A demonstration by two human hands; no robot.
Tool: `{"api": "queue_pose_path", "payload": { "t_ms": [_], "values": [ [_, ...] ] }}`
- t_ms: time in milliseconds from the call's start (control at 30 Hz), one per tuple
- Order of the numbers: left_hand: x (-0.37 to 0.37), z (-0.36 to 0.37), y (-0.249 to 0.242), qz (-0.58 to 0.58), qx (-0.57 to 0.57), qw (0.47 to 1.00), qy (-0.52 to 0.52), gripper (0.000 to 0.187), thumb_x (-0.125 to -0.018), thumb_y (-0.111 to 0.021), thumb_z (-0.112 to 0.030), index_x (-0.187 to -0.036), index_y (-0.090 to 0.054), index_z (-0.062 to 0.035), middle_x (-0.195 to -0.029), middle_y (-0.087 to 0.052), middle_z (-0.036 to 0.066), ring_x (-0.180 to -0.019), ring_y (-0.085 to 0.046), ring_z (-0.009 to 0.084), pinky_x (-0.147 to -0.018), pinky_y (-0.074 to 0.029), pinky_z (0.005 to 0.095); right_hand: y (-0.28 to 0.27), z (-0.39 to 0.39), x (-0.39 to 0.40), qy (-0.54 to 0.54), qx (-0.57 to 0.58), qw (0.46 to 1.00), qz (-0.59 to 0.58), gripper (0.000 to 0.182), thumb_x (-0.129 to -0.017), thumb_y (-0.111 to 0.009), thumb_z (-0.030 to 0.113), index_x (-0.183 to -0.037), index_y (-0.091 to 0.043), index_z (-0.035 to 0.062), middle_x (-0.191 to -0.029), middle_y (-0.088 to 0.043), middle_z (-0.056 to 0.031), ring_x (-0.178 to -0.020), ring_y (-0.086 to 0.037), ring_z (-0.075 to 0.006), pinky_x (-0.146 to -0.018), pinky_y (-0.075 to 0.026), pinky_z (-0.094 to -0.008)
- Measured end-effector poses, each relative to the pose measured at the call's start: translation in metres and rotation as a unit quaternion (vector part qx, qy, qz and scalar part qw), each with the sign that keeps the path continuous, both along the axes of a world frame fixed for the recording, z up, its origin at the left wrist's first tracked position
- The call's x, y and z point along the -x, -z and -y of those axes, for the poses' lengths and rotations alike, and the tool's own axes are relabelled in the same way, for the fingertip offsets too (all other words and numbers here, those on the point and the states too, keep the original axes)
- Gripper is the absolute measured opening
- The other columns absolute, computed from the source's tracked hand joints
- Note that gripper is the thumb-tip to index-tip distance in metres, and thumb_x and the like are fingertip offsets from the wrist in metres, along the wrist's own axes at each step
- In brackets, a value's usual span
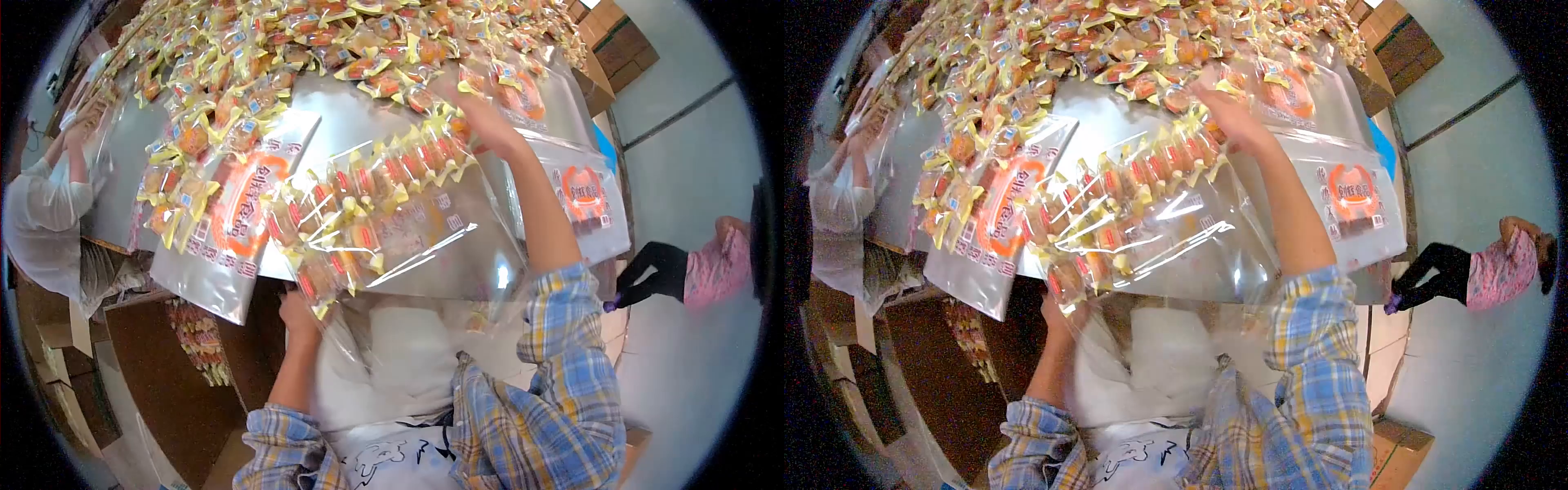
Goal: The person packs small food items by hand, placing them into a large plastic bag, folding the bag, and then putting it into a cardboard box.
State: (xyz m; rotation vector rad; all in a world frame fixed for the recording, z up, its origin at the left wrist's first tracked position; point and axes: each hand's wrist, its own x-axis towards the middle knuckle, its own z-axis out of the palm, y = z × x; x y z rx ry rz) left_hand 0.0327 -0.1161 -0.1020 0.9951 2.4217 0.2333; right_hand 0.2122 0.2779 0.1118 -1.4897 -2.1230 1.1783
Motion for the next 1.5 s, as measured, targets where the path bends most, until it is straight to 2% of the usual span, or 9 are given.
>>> {"api": "queue_pose_path", "payload": {
  "t_ms": [233, 467, 533, 600, 767, 1033, 1167, 1300, 1500],
  "values": [
    [0.010, 0.019, 0.152, 0.277, -0.349, 0.861, -0.245, 0.034, -0.102, -0.059, -0.019, -0.131, -0.062, -0.0015, -0.116, -0.072, 0.008, -0.102, -0.071, 0.0255, -0.089, -0.058, 0.0387, 0.060, -0.057, 0.085, -0.097, -0.216, 0.955, 0.179, 0.129, -0.071, -0.073, 0.084, -0.167, -0.027, 0.0102, -0.160, -0.030, -0.0404, -0.151, -0.032, -0.0521, -0.119, -0.039, -0.0544],
    [0.021, 0.038, 0.176, 0.253, -0.298, 0.905, -0.165, 0.043, -0.103, -0.056, -0.037, -0.135, -0.061, -0.0078, -0.127, -0.068, 0.007, -0.117, -0.066, 0.0242, -0.100, -0.053, 0.0379, 0.060, -0.061, 0.161, -0.133, -0.326, 0.908, 0.228, 0.129, -0.067, -0.077, 0.084, -0.168, -0.026, 0.0215, -0.157, -0.024, -0.0475, -0.149, -0.021, -0.0623, -0.111, -0.044, -0.0630],
    [0.019, 0.029, 0.159, 0.392, -0.368, 0.797, -0.276, 0.045, -0.102, -0.057, -0.040, -0.135, -0.062, -0.0089, -0.128, -0.069, 0.006, -0.116, -0.066, 0.0237, -0.099, -0.053, 0.0363, 0.078, -0.062, 0.177, -0.106, -0.380, 0.886, 0.244, 0.128, -0.068, -0.077, 0.083, -0.168, -0.025, 0.0224, -0.156, -0.025, -0.0476, -0.150, -0.019, -0.0618, -0.108, -0.048, -0.0604],
    [0.013, 0.020, 0.132, 0.591, -0.421, 0.544, -0.421, 0.054, -0.106, -0.045, -0.049, -0.135, -0.060, -0.0063, -0.122, -0.067, 0.010, -0.110, -0.065, 0.0262, -0.097, -0.055, 0.0381, 0.086, -0.070, 0.185, -0.085, -0.441, 0.866, 0.218, 0.124, -0.070, -0.076, 0.082, -0.166, -0.028, 0.0222, -0.153, -0.030, -0.0461, -0.147, -0.025, -0.0603, -0.103, -0.053, -0.0577],
    [0.008, 0.020, 0.143, 0.791, -0.385, 0.239, -0.411, 0.060, -0.106, -0.040, -0.055, -0.136, -0.059, -0.0071, -0.120, -0.066, 0.012, -0.108, -0.064, 0.0282, -0.096, -0.055, 0.0423, 0.077, -0.088, 0.186, -0.109, -0.473, 0.856, 0.180, 0.108, -0.075, -0.078, 0.074, -0.155, -0.042, 0.0114, -0.148, -0.045, -0.0288, -0.137, -0.042, -0.0508, -0.097, -0.057, -0.0564],
    [-0.012, -0.006, 0.146, 0.751, -0.335, 0.399, -0.406, 0.056, -0.103, -0.046, -0.051, -0.134, -0.061, -0.0071, -0.119, -0.067, 0.011, -0.108, -0.064, 0.0287, -0.096, -0.054, 0.0424, 0.046, -0.097, 0.192, -0.225, -0.445, 0.853, 0.153, 0.070, -0.082, -0.077, 0.051, -0.137, -0.056, 0.0121, -0.150, -0.051, -0.0130, -0.135, -0.051, -0.0379, -0.092, -0.059, -0.0506],
    [-0.012, -0.005, 0.150, 0.728, -0.312, 0.471, -0.388, 0.054, -0.101, -0.048, -0.049, -0.133, -0.061, -0.0070, -0.119, -0.067, 0.011, -0.108, -0.064, 0.0289, -0.096, -0.054, 0.0425, 0.035, -0.091, 0.193, -0.145, -0.447, 0.882, -0.023, 0.079, -0.085, -0.076, 0.038, -0.149, -0.046, 0.0038, -0.134, -0.060, -0.0275, -0.122, -0.058, -0.0466, -0.106, -0.048, -0.0521],
    [-0.004, 0.004, 0.151, 0.697, -0.273, 0.555, -0.362, 0.052, -0.100, -0.051, -0.047, -0.132, -0.062, -0.0070, -0.118, -0.067, 0.011, -0.109, -0.065, 0.0292, -0.096, -0.054, 0.0425, 0.094, -0.107, 0.186, -0.187, -0.462, 0.855, 0.142, 0.110, -0.073, -0.083, 0.061, -0.162, -0.034, 0.0194, -0.152, -0.045, -0.0263, -0.139, -0.042, -0.0521, -0.111, -0.043, -0.0631],
    [0.005, 0.014, 0.152, 0.646, -0.205, 0.668, -0.307, 0.050, -0.098, -0.055, -0.044, -0.131, -0.063, -0.0069, -0.118, -0.068, 0.011, -0.109, -0.065, 0.0295, -0.096, -0.054, 0.0426, 0.089, -0.109, 0.190, -0.190, -0.483, 0.839, 0.160, 0.088, -0.088, -0.077, 0.056, -0.159, -0.037, 0.0216, -0.138, -0.053, -0.0249, -0.130, -0.051, -0.0452, -0.103, -0.053, -0.0544]
  ]
}}
